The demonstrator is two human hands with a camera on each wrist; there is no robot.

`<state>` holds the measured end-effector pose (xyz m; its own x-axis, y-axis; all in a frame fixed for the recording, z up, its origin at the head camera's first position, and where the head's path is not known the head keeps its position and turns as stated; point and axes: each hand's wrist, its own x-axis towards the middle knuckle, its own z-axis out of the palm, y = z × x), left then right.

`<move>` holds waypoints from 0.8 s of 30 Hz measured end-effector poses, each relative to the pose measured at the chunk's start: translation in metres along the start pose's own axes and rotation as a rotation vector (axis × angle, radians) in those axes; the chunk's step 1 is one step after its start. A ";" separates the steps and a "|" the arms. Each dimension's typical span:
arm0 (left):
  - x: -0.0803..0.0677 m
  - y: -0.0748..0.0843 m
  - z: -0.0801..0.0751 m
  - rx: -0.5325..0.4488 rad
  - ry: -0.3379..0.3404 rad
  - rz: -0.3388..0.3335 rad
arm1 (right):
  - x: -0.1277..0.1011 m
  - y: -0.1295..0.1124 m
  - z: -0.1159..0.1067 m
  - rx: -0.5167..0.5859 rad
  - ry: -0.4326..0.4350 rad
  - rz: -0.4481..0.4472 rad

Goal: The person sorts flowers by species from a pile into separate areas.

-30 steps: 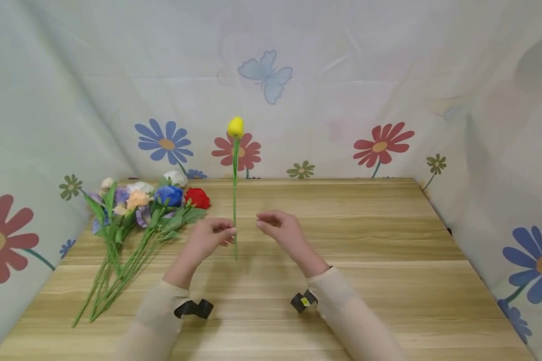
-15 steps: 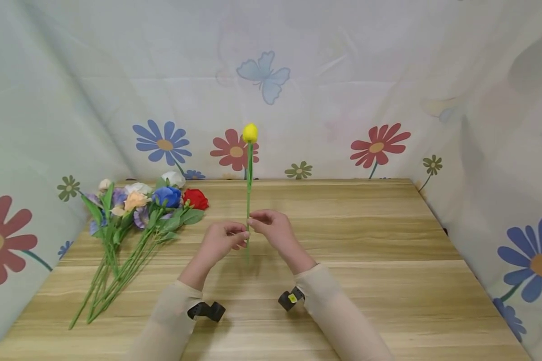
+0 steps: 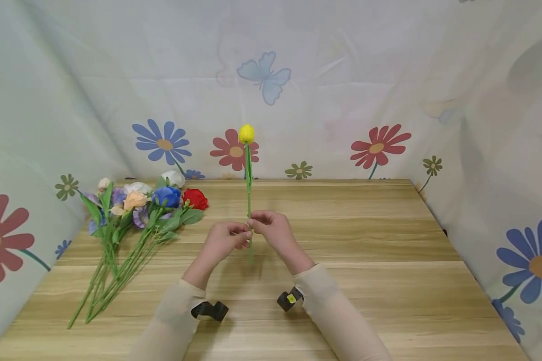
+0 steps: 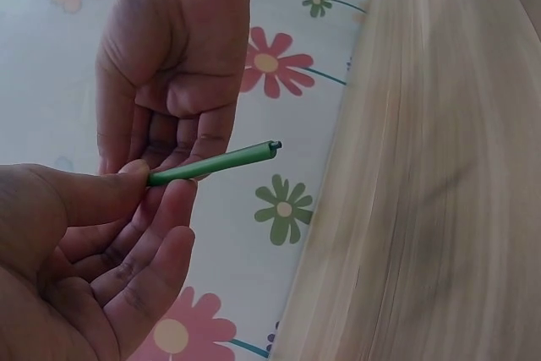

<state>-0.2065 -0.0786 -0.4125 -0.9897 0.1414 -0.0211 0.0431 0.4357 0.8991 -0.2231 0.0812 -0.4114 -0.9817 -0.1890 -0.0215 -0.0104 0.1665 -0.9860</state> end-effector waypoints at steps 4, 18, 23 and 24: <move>-0.001 0.002 0.000 -0.010 0.000 0.008 | 0.000 -0.001 0.000 0.001 0.002 -0.004; -0.004 0.002 -0.012 0.071 0.015 0.007 | 0.001 -0.007 -0.011 0.011 0.020 -0.032; -0.010 -0.010 -0.031 0.157 0.025 0.009 | 0.001 -0.005 -0.026 0.016 0.020 -0.028; -0.012 -0.013 -0.036 0.173 0.021 0.006 | 0.000 -0.004 -0.030 0.014 0.021 -0.030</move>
<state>-0.1998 -0.1175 -0.4079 -0.9920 0.1261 -0.0053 0.0696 0.5815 0.8106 -0.2292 0.1096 -0.4024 -0.9848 -0.1731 0.0113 -0.0374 0.1479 -0.9883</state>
